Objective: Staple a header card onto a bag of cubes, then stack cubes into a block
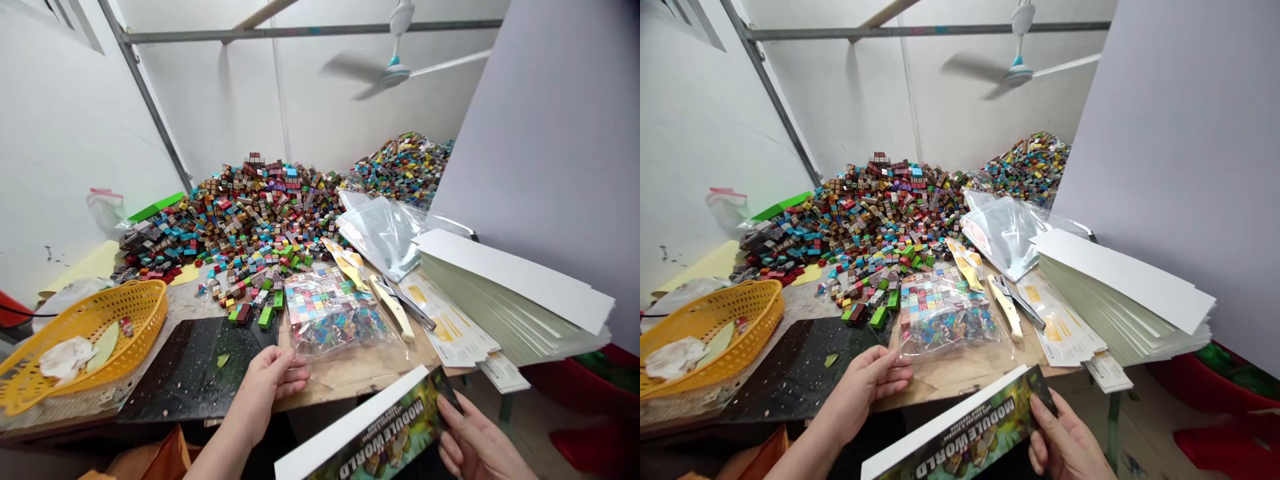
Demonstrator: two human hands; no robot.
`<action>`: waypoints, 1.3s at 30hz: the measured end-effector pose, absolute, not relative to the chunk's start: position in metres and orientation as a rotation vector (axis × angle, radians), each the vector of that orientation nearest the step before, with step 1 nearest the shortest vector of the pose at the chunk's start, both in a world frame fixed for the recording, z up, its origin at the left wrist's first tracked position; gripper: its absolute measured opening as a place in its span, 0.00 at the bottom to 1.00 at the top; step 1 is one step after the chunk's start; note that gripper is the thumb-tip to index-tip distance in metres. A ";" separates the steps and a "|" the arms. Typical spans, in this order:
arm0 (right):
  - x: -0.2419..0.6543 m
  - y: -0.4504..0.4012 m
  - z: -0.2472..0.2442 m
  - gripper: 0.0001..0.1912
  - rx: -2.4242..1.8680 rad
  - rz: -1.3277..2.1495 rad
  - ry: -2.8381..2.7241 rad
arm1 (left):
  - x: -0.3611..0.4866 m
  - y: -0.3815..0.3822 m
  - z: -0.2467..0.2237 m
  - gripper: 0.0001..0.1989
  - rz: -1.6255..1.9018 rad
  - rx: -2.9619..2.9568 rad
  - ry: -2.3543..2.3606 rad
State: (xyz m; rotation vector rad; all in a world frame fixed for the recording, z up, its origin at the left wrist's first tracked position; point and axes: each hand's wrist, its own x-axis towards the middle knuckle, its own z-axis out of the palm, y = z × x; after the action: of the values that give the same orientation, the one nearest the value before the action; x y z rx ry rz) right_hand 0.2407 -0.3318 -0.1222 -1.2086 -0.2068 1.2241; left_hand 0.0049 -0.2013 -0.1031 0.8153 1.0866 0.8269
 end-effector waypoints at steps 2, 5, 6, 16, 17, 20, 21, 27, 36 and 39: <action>0.242 -0.334 -0.128 0.19 -1.201 1.228 -0.208 | -0.005 -0.211 -0.107 0.12 0.810 0.804 1.111; 0.243 -0.337 -0.134 0.17 -1.190 1.229 -0.208 | -0.014 -0.221 -0.108 0.13 0.792 0.799 1.123; 0.243 -0.338 -0.135 0.16 -1.185 1.227 -0.209 | -0.015 -0.223 -0.109 0.14 0.784 0.798 1.125; 0.241 -0.350 -0.129 0.10 -1.181 1.200 -0.137 | -0.027 -0.239 -0.106 0.11 0.711 0.764 1.114; 0.241 -0.350 -0.130 0.10 -1.163 1.198 -0.113 | -0.029 -0.239 -0.106 0.11 0.722 0.752 1.099; 0.241 -0.351 -0.135 0.11 -1.128 1.212 -0.108 | -0.032 -0.239 -0.109 0.10 0.764 0.691 1.053; 0.241 -0.351 -0.137 0.11 -1.126 1.221 -0.123 | -0.033 -0.239 -0.110 0.10 0.770 0.673 1.045; 0.233 -0.349 -0.139 0.07 -1.097 1.232 -0.184 | -0.035 -0.241 -0.112 0.11 0.730 0.636 1.095; 0.227 -0.329 -0.139 0.08 -1.108 1.183 -0.257 | -0.039 -0.241 -0.115 0.13 0.638 0.735 1.043; 0.227 -0.325 -0.142 0.09 -1.114 1.171 -0.256 | -0.037 -0.241 -0.116 0.17 0.669 0.846 1.085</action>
State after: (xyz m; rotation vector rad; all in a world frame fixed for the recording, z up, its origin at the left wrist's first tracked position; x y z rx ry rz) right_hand 0.2274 -0.3245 -0.1417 -1.1141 -0.2560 1.1710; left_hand -0.0370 -0.2415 -0.1157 0.8457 1.0848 0.6687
